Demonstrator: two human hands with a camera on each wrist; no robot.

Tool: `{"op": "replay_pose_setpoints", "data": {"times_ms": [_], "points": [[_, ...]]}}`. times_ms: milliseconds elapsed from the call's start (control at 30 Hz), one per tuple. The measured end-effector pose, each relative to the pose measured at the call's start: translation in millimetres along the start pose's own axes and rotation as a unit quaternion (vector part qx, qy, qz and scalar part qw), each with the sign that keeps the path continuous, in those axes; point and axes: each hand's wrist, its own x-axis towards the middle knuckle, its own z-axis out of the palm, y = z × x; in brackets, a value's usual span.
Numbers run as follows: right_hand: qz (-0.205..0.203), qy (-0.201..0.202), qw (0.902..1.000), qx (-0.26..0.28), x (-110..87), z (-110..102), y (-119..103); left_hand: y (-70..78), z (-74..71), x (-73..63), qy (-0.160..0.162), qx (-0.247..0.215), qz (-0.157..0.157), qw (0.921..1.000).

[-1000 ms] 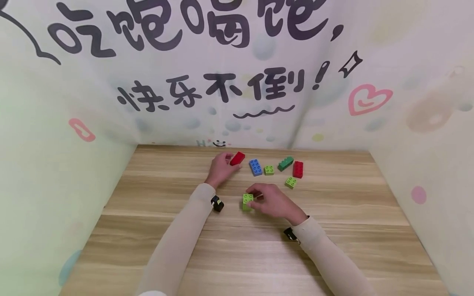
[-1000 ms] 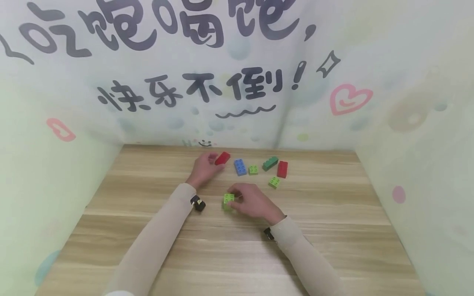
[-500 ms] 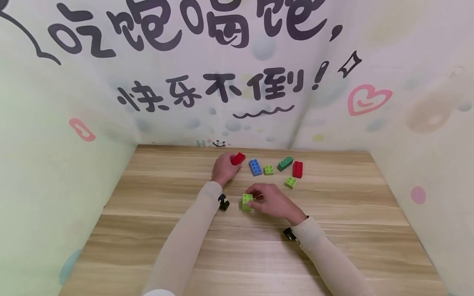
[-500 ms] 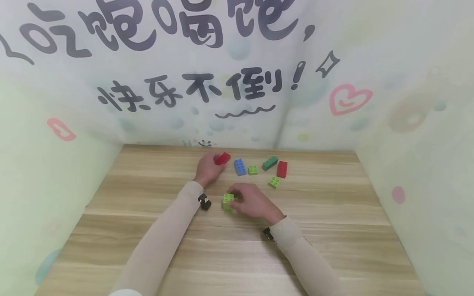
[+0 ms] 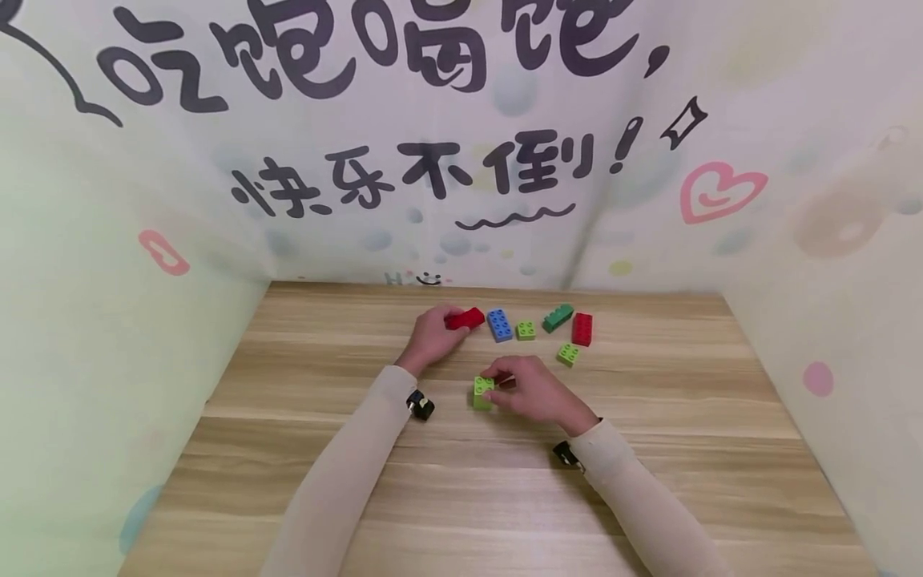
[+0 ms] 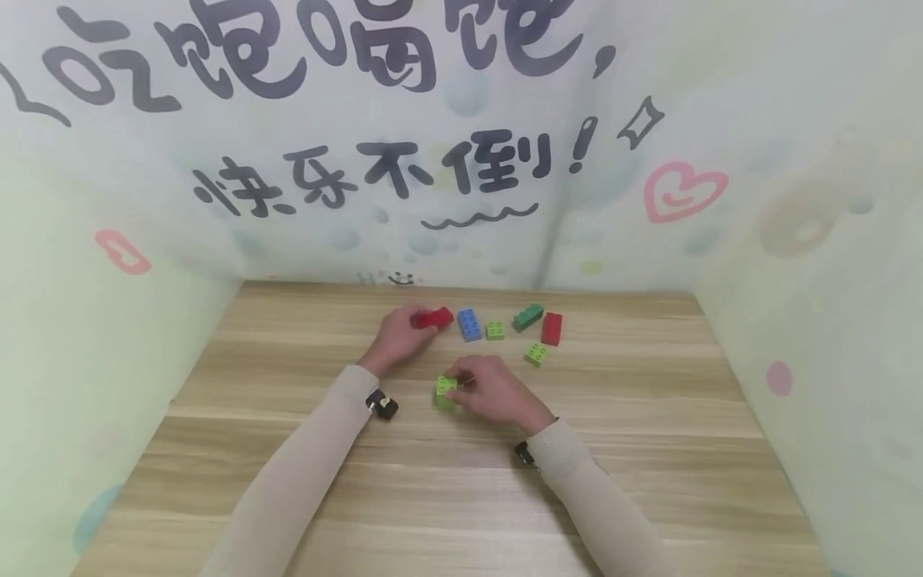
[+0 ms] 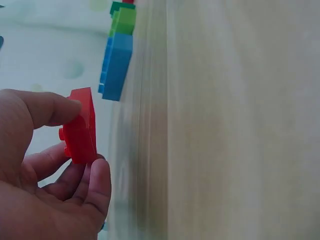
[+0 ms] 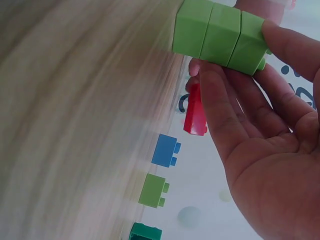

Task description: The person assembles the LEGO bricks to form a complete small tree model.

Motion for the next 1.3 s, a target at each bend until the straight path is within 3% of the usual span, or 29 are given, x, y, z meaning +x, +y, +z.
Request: {"op": "replay_pose_setpoints", "data": {"times_ms": [133, 333, 600, 967, 1300], "points": [[0.001, -0.003, 1.0, 0.001, 0.5, -1.8, -1.7, 5.4, -2.7, -11.4, -0.005, -0.015, -0.004, 0.9999], [0.006, -0.004, 1.0, 0.002, 0.8, -2.2, -0.9, 7.1, -5.6, -27.8, -0.005, -0.029, 0.018, 0.9994], [0.002, -0.003, 0.9999, 0.012, -0.4, -2.8, -1.7, 17.2, -16.3, -55.2, -0.037, -0.039, 0.046, 0.9975], [0.005, 0.006, 0.9999, 0.008, 0.9, -2.1, -0.2, 14.3, -18.2, -84.4, -0.076, -0.068, 0.074, 0.9921], [0.017, -0.001, 0.9998, 0.01, 1.2, -0.2, 2.7, 14.7, -18.0, -100.3, -0.119, -0.063, 0.112, 0.9845]]}}
